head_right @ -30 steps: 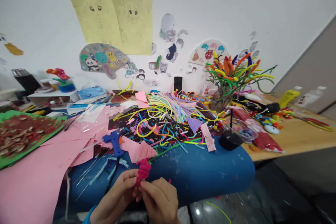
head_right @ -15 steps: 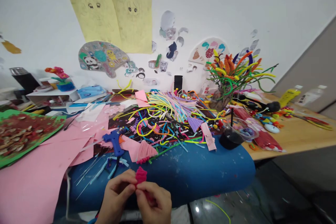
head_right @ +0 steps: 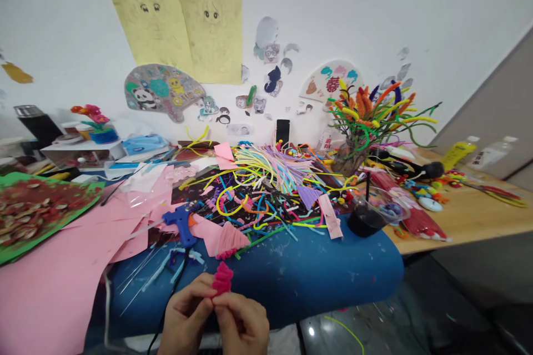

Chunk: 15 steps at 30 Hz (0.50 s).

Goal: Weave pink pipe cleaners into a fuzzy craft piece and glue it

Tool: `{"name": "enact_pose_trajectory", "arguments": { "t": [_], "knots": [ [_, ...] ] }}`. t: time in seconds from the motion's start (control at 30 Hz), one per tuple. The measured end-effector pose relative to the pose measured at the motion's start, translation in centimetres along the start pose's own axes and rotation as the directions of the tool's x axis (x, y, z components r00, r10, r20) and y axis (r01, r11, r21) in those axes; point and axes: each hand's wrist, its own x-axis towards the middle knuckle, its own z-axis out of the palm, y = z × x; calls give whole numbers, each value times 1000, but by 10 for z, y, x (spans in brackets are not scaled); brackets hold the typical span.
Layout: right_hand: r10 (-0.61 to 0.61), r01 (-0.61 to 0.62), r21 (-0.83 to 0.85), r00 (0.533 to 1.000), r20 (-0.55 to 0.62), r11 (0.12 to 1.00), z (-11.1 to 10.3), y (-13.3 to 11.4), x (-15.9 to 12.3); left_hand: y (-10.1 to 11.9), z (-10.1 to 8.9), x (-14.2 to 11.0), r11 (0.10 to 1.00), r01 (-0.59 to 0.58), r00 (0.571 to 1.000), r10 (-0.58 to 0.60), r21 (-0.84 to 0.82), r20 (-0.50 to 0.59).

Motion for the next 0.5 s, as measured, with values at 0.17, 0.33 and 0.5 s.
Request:
{"name": "enact_pose_trajectory", "arguments": {
  "t": [0.17,0.33,0.5],
  "knots": [
    [47,-49,44,998,44,998,5,6,-4,0,8,-5,999,-22,994,25,23,-107],
    [114,-122,85,989,93,989,6,8,-5,2,13,-5,1000,23,985,-19,19,-172],
    [106,-115,75,988,109,991,1,4,-1,-3,3,-4,994,26,996,-16,103,-93]
  ]
}}
